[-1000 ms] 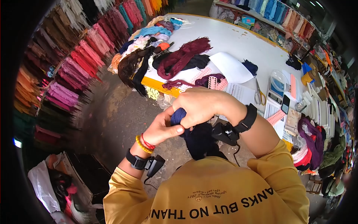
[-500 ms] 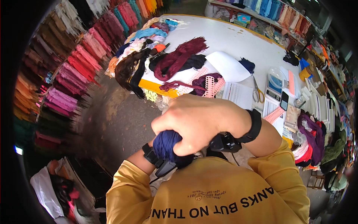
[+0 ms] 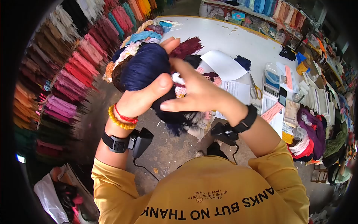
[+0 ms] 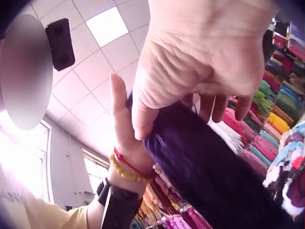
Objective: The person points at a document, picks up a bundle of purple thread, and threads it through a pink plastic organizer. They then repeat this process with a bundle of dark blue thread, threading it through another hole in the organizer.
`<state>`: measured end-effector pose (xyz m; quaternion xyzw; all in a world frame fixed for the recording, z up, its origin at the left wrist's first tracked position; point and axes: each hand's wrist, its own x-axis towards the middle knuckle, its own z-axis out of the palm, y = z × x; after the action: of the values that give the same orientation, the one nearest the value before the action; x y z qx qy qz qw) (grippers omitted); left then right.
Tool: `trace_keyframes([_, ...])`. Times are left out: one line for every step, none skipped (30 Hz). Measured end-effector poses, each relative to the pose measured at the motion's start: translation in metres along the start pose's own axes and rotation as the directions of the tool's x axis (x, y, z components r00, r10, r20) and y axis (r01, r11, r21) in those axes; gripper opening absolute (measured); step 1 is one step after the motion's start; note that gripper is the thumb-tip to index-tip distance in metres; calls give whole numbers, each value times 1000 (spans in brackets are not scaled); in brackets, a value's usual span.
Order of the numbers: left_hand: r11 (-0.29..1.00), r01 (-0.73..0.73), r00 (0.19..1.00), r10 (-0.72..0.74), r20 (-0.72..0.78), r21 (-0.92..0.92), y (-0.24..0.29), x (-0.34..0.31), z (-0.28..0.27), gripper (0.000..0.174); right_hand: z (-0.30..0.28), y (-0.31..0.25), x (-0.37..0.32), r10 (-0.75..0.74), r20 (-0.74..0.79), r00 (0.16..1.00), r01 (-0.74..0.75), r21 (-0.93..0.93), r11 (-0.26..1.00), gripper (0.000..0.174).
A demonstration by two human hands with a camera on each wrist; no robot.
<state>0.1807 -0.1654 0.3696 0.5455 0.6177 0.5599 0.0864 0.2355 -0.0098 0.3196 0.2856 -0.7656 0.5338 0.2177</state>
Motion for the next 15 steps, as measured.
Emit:
trace_keyframes([987, -44, 999, 41, 27, 153, 0, 5, -4, 75, 8, 3, 1, 31, 18, 999, -30, -57, 998, 73])
trace_keyframes([931, -127, 992, 109, 71, 341, -1, 7, -8, 68, 15, 21, 5, 88, 79, 993, -82, -77, 994, 65])
trace_keyframes([943, -105, 994, 105, 15, 317, -2, 7, -10, 65, 19, 12, 7, 42, 5, 999, -42, 91, 995, 51])
trace_keyframes([953, -85, 994, 101, -40, 291, -3, 7, -13, 61, 21, 14, 8, 64, -37, 997, -59, 115, 992, 44])
trace_keyframes([963, -67, 991, 95, -96, 262, -4, 7, -16, 58, 23, 15, 8, 88, -78, 993, -77, 139, 987, 38])
trace_keyframes([997, -4, 985, 17, -169, 73, -5, 9, -26, 48, 18, 7, 11, 260, -25, 965, -246, 240, 939, 32])
trace_keyframes([934, 120, 928, -225, -295, -336, 2, 5, -20, 42, 17, -1, 15, 219, -99, 971, -192, 233, 953, 30])
trace_keyframes([866, 76, 911, -262, -319, -494, 2, 5, -17, 40, 15, -10, 19, 197, -116, 974, -176, 169, 970, 30])
trace_keyframes([773, 22, 892, -302, -337, -634, 2, 5, -15, 39, 16, -16, 21, 172, -132, 976, -159, 105, 982, 30])
trace_keyframes([678, 27, 882, -362, -302, -735, -3, 2, -13, 40, 18, -15, 20, 184, -90, 979, -181, 38, 983, 33])
trace_keyframes([584, 70, 874, -427, -233, -808, 1, 0, -9, 42, 19, -12, 18, 196, -48, 980, -197, -32, 980, 35])
trace_keyframes([573, 78, 859, -454, -236, -816, 2, -2, -11, 49, 20, -5, 16, 120, -11, 993, -121, -107, 987, 42])
trace_keyframes([560, 87, 843, -482, -239, -824, 3, -3, -12, 56, 17, -4, 11, 198, 63, 978, -188, -146, 971, 47])
trace_keyframes([510, 23, 855, -455, -248, -860, 5, -5, -17, 50, 15, 0, 8, 160, 17, 987, -159, -59, 986, 50])
trace_keyframes([455, -38, 865, -431, -257, -890, 6, -7, -24, 44, 13, 2, 6, 128, -33, 991, -127, 29, 992, 54])
